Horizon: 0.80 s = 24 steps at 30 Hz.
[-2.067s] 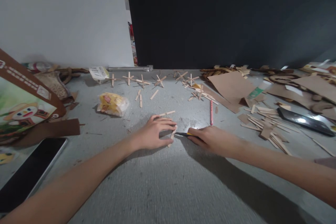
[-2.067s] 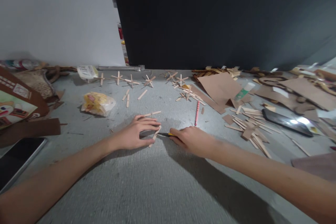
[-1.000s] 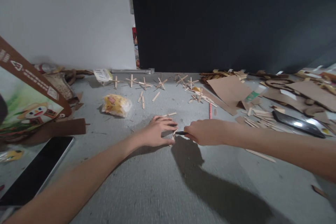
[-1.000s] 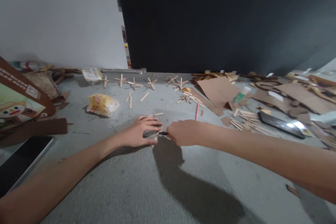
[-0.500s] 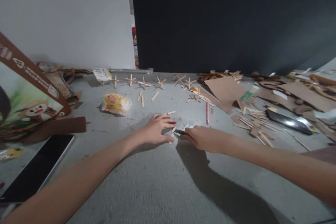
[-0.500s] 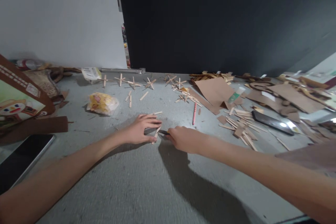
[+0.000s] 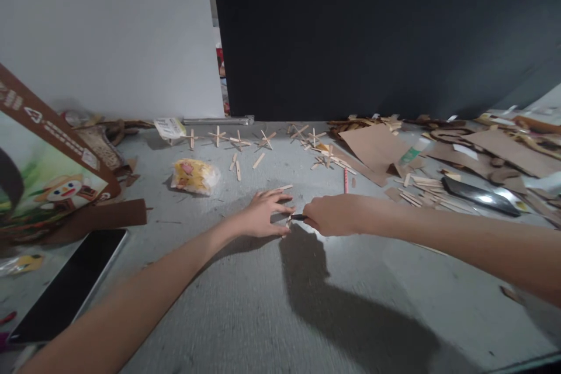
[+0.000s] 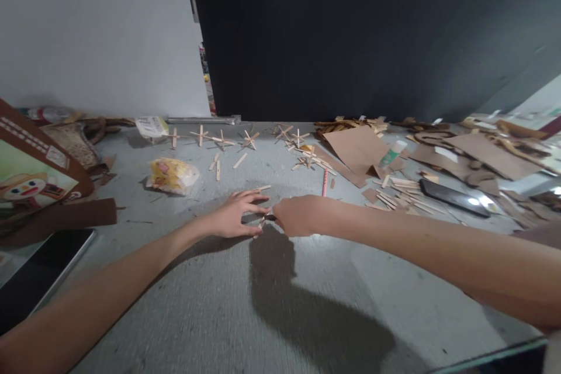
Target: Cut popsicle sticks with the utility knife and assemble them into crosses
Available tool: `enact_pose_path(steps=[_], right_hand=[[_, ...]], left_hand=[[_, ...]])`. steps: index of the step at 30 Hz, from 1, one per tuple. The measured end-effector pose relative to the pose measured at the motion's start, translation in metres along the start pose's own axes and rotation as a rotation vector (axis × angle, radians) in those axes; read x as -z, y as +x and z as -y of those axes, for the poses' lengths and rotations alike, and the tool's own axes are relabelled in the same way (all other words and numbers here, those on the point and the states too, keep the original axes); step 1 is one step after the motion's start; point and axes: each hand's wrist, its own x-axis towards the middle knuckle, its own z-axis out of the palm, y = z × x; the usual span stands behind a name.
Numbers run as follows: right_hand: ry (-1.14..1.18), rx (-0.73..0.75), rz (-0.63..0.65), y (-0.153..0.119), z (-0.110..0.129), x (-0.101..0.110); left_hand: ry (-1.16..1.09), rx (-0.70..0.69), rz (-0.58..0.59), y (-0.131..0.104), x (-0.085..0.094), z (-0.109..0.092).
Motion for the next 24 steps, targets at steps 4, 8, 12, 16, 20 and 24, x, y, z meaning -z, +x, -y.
enact_pose_path(steps=[4,8,12,16,20,24], right_hand=[[-0.046,-0.016,0.119,-0.006,0.003,-0.005],[-0.104,-0.018,-0.015,-0.020,0.002,-0.027],[-0.188,-0.074,-0.093,-0.031,0.005,-0.048],[-0.187,-0.221,-0.172,-0.029,0.009,-0.050],[-0.140,-0.228,-0.282,-0.020,0.009,-0.052],[-0.111,-0.167,-0.371,-0.011,0.005,-0.064]], left_hand=[[-0.014,-0.017,-0.033,0.000,-0.002,0.003],[-0.030,-0.014,-0.051,0.001,-0.003,0.003],[-0.126,0.022,-0.175,-0.001,-0.004,0.001],[-0.286,0.058,-0.438,-0.004,-0.008,-0.005],[-0.437,0.090,-0.429,-0.005,-0.014,-0.014],[-0.617,0.134,-0.390,-0.004,-0.023,-0.023]])
